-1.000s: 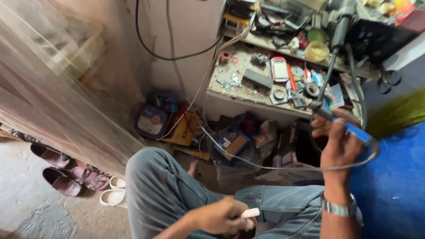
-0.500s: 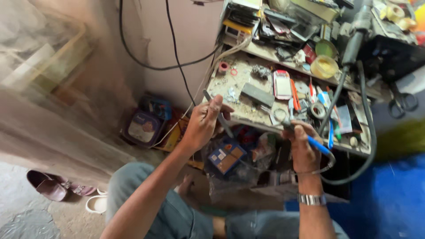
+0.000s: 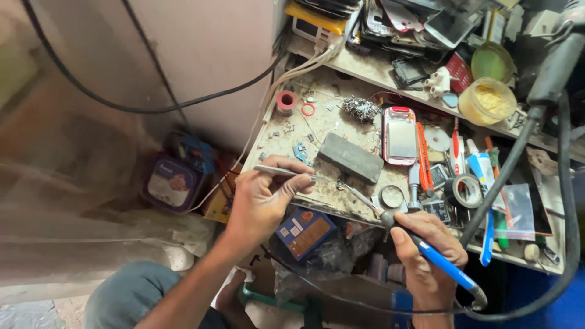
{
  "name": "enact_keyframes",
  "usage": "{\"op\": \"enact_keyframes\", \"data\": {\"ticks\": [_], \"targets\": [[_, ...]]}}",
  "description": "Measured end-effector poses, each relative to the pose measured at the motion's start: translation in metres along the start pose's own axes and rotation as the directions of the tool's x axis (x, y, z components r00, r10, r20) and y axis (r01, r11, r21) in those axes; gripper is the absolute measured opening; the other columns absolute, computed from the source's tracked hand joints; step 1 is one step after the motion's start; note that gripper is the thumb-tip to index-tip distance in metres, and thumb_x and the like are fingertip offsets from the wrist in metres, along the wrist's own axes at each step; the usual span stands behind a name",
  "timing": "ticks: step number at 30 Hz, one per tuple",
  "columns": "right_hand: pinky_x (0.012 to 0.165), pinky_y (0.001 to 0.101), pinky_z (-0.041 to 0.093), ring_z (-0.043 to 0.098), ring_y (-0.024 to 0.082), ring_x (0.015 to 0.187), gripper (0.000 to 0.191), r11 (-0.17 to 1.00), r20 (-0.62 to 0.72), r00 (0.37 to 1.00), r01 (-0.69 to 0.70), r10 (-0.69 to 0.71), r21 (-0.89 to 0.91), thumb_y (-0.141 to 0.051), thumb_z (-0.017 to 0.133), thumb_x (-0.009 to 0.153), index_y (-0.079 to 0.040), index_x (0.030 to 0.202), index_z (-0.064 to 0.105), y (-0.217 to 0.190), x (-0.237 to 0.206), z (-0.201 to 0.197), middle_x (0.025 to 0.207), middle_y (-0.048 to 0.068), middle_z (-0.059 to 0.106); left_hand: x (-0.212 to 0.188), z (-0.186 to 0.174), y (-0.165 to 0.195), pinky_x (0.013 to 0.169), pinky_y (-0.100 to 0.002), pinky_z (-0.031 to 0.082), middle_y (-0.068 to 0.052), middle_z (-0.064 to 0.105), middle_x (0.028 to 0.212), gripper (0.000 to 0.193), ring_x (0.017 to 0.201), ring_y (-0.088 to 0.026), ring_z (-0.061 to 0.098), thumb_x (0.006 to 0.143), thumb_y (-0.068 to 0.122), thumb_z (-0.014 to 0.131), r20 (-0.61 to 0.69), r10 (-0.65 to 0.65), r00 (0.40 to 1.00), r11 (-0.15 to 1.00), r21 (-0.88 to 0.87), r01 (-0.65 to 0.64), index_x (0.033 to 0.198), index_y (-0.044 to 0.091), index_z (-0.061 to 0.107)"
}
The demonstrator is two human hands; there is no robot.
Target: The person uses tweezers and a soldering iron to repair a small circuit board. They pick up components, apply heat, and adjust parts on the board while sitting on the floor in a cluttered workspace.
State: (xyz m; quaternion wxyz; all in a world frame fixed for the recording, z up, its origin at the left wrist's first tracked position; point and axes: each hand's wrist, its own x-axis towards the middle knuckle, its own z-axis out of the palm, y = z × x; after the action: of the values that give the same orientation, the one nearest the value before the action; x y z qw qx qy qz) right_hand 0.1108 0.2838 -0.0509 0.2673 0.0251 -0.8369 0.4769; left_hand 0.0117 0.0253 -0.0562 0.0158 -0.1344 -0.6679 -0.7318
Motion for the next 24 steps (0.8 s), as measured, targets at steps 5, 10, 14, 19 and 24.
{"op": "enact_keyframes", "data": {"ticks": [5,10,14,19,24], "targets": [[0.087,0.0263,0.052,0.068,0.018,0.094,0.027,0.998,0.026,0.998,-0.05,0.049,0.029,-0.002,0.075,0.085,0.002,0.111,0.074,-0.006,0.004,0.004,0.103,0.012,0.072,-0.001,0.007,0.001,0.077,-0.023,0.061,-0.004,0.075,0.092,0.01,0.084,-0.009,0.073,0.098,0.007,0.07,0.008,0.061,0.998,0.998,-0.008,-0.061,0.106,0.0,0.072],[0.083,0.0256,0.051,0.067,0.017,0.091,0.026,0.991,0.054,0.989,-0.137,0.136,0.011,-0.001,0.073,0.087,0.003,0.113,0.074,-0.012,0.007,0.003,0.101,0.012,0.072,-0.002,0.007,-0.005,0.074,-0.022,0.061,-0.005,0.076,0.092,0.01,0.084,-0.009,0.075,0.096,0.007,0.072,0.014,0.135,0.991,0.987,0.091,-0.135,0.104,0.001,0.07],[0.084,0.0258,0.052,0.069,0.017,0.093,0.025,0.992,0.056,0.99,-0.125,0.126,-0.022,-0.001,0.073,0.087,0.002,0.111,0.074,-0.016,0.01,0.004,0.102,0.012,0.073,-0.002,0.008,-0.005,0.077,-0.023,0.062,-0.006,0.076,0.095,0.01,0.087,-0.009,0.075,0.097,0.005,0.072,0.017,0.157,0.987,0.985,0.064,-0.158,0.105,0.001,0.069],[0.085,0.0259,0.052,0.069,0.017,0.094,0.024,0.988,0.067,0.986,-0.149,0.151,-0.027,-0.001,0.074,0.087,0.002,0.111,0.074,-0.018,0.012,0.005,0.103,0.012,0.073,-0.002,0.006,-0.003,0.075,-0.024,0.059,-0.007,0.076,0.094,0.011,0.085,-0.01,0.073,0.095,0.003,0.073,0.028,0.154,0.988,0.984,0.087,-0.156,0.105,0.001,0.069],[0.086,0.0255,0.052,0.068,0.016,0.094,0.025,0.989,0.053,0.987,-0.151,0.151,-0.004,-0.001,0.075,0.086,0.002,0.112,0.075,-0.017,0.011,0.006,0.104,0.012,0.073,-0.003,0.006,-0.004,0.075,-0.024,0.059,-0.007,0.076,0.095,0.012,0.086,-0.01,0.073,0.095,0.003,0.073,0.028,0.16,0.987,0.981,0.111,-0.162,0.106,0.001,0.068]]}}
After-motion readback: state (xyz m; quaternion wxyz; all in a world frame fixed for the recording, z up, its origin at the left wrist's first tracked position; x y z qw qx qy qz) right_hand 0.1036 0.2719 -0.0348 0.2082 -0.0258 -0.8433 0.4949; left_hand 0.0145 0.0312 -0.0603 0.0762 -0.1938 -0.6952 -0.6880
